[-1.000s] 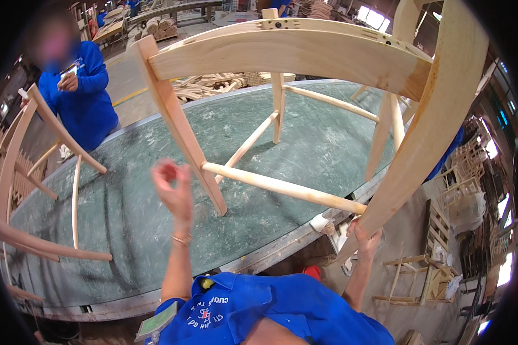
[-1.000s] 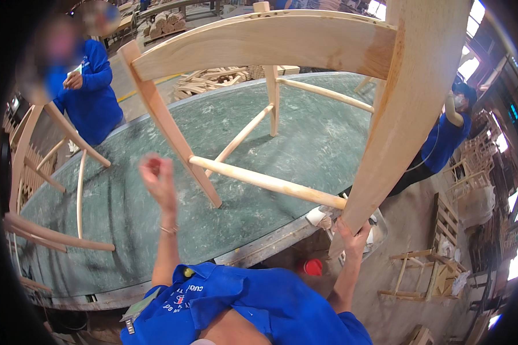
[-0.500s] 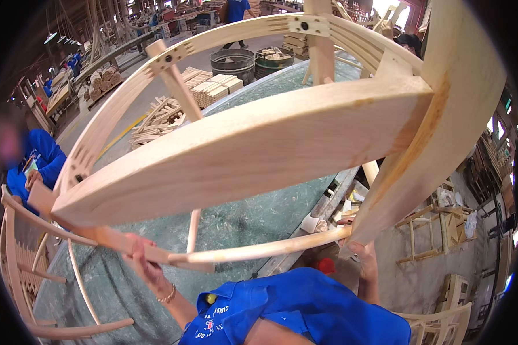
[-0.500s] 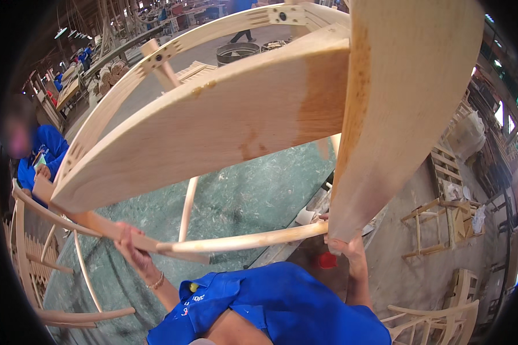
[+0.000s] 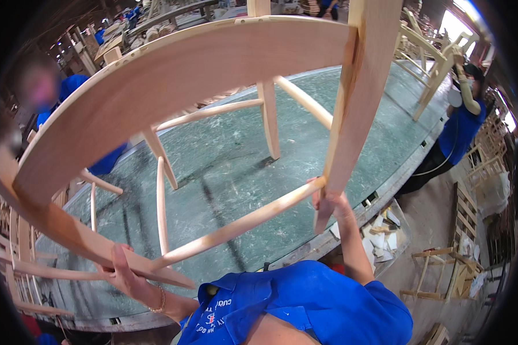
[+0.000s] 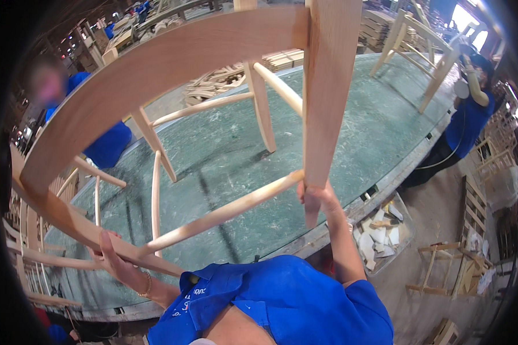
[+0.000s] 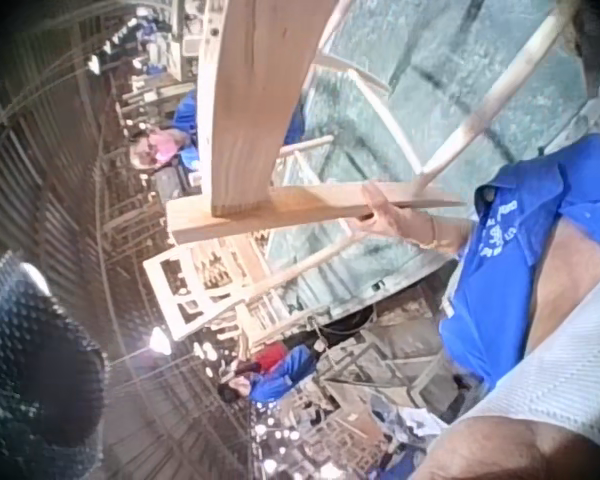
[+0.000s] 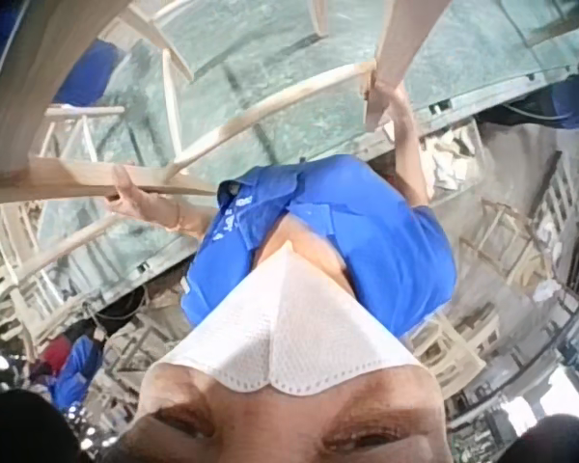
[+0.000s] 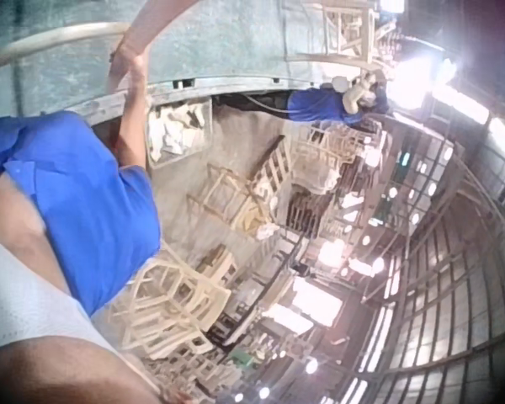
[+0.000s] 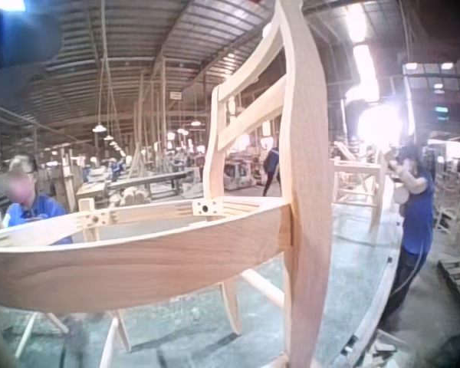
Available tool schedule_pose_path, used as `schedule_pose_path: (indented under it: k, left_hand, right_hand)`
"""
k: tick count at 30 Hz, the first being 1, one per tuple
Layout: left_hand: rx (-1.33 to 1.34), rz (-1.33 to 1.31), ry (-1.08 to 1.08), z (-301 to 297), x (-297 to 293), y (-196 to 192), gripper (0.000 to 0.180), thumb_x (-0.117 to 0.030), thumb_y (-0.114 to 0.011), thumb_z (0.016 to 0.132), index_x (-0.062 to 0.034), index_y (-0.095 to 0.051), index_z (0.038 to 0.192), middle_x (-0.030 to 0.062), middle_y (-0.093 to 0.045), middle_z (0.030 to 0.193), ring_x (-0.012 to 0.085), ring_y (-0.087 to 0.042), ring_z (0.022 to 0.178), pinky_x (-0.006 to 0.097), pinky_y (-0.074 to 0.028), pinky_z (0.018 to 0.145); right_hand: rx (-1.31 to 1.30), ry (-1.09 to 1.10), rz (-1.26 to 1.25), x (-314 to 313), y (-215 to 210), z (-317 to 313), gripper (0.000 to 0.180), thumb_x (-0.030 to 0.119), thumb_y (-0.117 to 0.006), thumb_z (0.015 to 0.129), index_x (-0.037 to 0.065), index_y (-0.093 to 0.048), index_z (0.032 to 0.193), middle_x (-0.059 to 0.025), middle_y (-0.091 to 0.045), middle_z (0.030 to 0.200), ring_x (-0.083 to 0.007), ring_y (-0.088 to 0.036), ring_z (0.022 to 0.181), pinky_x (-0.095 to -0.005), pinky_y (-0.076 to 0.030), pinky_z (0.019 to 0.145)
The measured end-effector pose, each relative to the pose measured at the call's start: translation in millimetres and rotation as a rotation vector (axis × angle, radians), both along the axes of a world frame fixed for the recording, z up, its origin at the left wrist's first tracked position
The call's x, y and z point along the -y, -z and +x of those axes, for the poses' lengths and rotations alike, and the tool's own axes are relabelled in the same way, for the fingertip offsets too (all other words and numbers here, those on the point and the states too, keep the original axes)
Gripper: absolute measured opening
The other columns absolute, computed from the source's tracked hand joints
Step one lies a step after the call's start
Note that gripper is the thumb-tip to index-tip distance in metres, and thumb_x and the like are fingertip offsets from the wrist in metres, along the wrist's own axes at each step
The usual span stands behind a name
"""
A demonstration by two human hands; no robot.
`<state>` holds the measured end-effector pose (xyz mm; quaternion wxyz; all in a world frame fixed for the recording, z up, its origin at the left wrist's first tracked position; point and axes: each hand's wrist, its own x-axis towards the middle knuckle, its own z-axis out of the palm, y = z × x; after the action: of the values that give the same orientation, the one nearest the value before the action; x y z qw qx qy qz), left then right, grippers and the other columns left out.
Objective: The person sands the legs and frame of a wooden chair using a sanding block. They rotate the chair to access different sides and continue sanding multiple chairs in sequence on a factory workbench.
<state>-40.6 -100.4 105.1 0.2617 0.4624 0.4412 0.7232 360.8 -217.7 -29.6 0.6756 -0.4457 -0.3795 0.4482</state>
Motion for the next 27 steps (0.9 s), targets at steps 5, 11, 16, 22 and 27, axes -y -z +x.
schedule_pose_path:
  k: [5, 11, 16, 22, 27]
  left_hand:
    - [-0.090, -0.066, 0.008, 15, -26, -9, 0.038, -0.022, -0.067, 0.079, 0.0015, -0.051, 0.103, 0.0084, -0.054, 0.069, 0.0153, -0.051, 0.058, 0.027, -0.043, 0.061]
    - [0.046, -0.015, 0.516, 0, -47, -10, 0.056, -0.037, -0.073, 0.072, -0.0008, -0.047, 0.105, 0.0084, -0.051, 0.067, 0.0139, -0.049, 0.054, 0.023, -0.040, 0.048]
    - [0.139, 0.009, 0.622, -3, -48, -5, 0.059, -0.041, -0.075, 0.071, -0.0016, -0.046, 0.103, 0.0075, -0.049, 0.064, 0.0134, -0.048, 0.051, 0.022, -0.039, 0.044]
    - [0.246, 0.115, 1.113, -39, -49, 51, 0.060, -0.048, -0.075, 0.072, -0.0024, -0.047, 0.099, 0.0081, -0.052, 0.057, 0.0154, -0.050, 0.046, 0.026, -0.041, 0.041]
    - [0.148, 0.150, 1.155, -58, -16, 64, 0.061, -0.049, -0.076, 0.075, -0.0009, -0.048, 0.100, 0.0105, -0.054, 0.058, 0.0177, -0.054, 0.047, 0.028, -0.042, 0.039]
  right_hand:
    - [0.033, 0.103, 0.058, -34, 5, 28, 0.070, 0.057, -0.074, 0.066, -0.003, -0.058, 0.099, -0.0086, -0.059, 0.068, -0.0168, -0.057, 0.058, -0.0290, -0.047, 0.051]
    - [0.121, 0.184, 0.060, -49, -7, 32, 0.075, 0.068, -0.068, 0.070, -0.003, -0.058, 0.091, -0.0102, -0.061, 0.070, -0.0179, -0.062, 0.061, -0.0302, -0.052, 0.055]
    - [0.158, 0.322, 0.034, -46, -7, 25, 0.079, 0.070, -0.064, 0.073, -0.004, -0.055, 0.099, -0.0101, -0.062, 0.070, -0.0169, -0.063, 0.062, -0.0298, -0.055, 0.057]
    - [0.284, 0.504, 0.036, -16, 21, 7, 0.081, 0.074, -0.063, 0.072, -0.001, -0.054, 0.099, -0.0065, -0.059, 0.072, -0.0145, -0.062, 0.062, -0.0271, -0.049, 0.054]
    - [0.282, 0.659, -0.018, 9, 39, -31, 0.083, 0.079, -0.061, 0.069, 0.002, -0.055, 0.099, -0.0050, -0.061, 0.077, -0.0124, -0.060, 0.066, -0.0264, -0.046, 0.058]
